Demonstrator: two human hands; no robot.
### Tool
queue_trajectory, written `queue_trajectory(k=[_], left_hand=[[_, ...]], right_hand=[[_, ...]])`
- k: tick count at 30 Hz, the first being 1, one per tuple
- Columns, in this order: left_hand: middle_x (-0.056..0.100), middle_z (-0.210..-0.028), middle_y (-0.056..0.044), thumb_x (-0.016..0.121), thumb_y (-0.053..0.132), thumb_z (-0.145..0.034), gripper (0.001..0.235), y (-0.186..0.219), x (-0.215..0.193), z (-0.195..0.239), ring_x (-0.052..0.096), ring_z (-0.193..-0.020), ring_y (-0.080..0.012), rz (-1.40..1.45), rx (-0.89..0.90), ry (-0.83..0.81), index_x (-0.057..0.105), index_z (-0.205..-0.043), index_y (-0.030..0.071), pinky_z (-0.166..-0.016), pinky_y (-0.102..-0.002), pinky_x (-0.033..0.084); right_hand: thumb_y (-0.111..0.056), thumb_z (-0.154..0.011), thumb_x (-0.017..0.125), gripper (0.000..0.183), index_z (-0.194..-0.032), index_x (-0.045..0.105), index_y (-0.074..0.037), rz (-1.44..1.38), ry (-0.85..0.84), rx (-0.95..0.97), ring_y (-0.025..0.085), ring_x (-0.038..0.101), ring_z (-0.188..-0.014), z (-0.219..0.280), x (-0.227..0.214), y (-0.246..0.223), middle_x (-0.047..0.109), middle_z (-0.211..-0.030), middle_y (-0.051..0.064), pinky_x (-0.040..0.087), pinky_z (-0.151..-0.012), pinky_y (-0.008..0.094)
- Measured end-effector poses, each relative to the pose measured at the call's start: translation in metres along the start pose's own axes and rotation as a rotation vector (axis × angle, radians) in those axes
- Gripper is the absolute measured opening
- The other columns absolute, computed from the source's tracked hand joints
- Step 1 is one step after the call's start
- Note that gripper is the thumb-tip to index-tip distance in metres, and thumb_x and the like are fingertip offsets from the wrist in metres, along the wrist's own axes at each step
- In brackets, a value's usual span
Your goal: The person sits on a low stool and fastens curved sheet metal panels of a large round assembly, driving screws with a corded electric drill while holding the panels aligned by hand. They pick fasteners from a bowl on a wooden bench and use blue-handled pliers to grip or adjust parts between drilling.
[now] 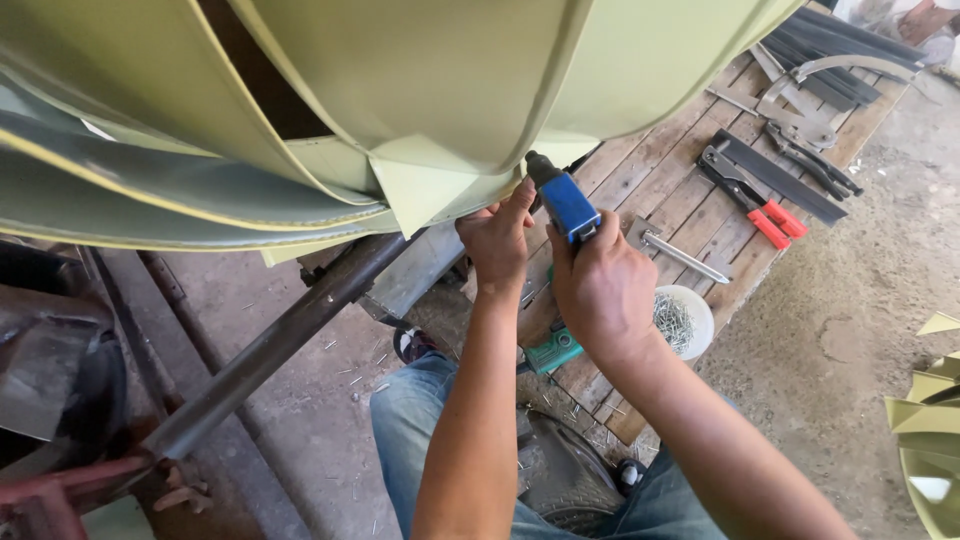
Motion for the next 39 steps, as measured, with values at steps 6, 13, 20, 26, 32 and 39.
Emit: queue_trajectory(k=[6,13,20,26,32,39], left_hand=[[0.071,-0.086,0.000,0.083,0.019,-0.090,0.025,0.007,0.007,0.002,0.058,-0.066,-0.0062,-0.065,-0.054,-0.005,0.073,-0.104,0.001,-0.056,-0.023,0.046],[0.073,-0.093,-0.007,0.083,0.019,-0.092,0.029,-0.001,0.009,0.015,0.060,-0.069,-0.0090,-0.023,-0.157,-0.017,0.074,-0.109,-0.003,-0.062,-0.023,0.049],[0.074,-0.114,-0.011,0.071,0.023,-0.098,0.040,0.003,0.008,0.041,0.069,-0.097,-0.0135,-0.017,-0.188,0.058,0.067,-0.123,-0.008,-0.087,-0.026,0.056],[0.072,-0.109,-0.011,0.067,0.017,-0.102,0.031,0.028,0.026,0.032,0.068,-0.098,-0.0142,-0.029,-0.093,0.000,0.067,-0.126,-0.003,-0.089,-0.026,0.055],[0.073,-0.092,-0.008,0.071,0.015,-0.101,0.016,0.053,0.023,0.033,0.069,-0.079,-0.0127,-0.363,0.040,0.015,0.075,-0.105,0.000,-0.072,-0.026,0.054],[0.071,-0.097,-0.006,0.071,0.014,-0.102,0.011,0.082,0.030,0.040,0.069,-0.086,-0.0140,-0.562,0.362,0.026,0.073,-0.105,0.004,-0.077,-0.028,0.056]], right_hand=[[-0.035,-0.101,0.066,0.042,-0.095,0.052,0.004,0.127,-0.102,-0.078,0.036,0.067,-0.053,-0.012,-0.011,-0.001,0.067,-0.066,0.018,0.052,-0.047,0.046],[-0.033,-0.100,0.067,0.040,-0.095,0.052,0.003,0.131,-0.100,-0.067,0.038,0.066,-0.053,-0.010,-0.002,0.014,0.065,-0.062,0.019,0.052,-0.048,0.049],[-0.027,-0.092,0.077,0.040,-0.102,0.059,0.008,-0.224,-0.056,-0.075,0.044,0.068,-0.066,-0.015,-0.017,0.015,0.067,-0.071,0.025,0.054,-0.057,0.050],[-0.024,-0.090,0.080,0.040,-0.102,0.060,0.009,-0.270,-0.054,-0.080,0.045,0.068,-0.066,-0.020,-0.022,0.005,0.067,-0.071,0.026,0.054,-0.059,0.050],[-0.024,-0.090,0.080,0.041,-0.101,0.059,0.009,-0.237,-0.048,-0.082,0.046,0.067,-0.065,-0.014,-0.008,0.011,0.066,-0.070,0.027,0.053,-0.058,0.051],[-0.026,-0.092,0.078,0.041,-0.100,0.060,0.010,-0.290,-0.047,-0.060,0.041,0.068,-0.060,-0.016,-0.016,0.003,0.068,-0.069,0.022,0.054,-0.056,0.049]])
Point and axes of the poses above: each hand's wrist, its own z-axis away from the middle knuckle, its own x-axis out of the palm, y = z × x, the point moved 10 cm from there along -z, towards the middle knuckle
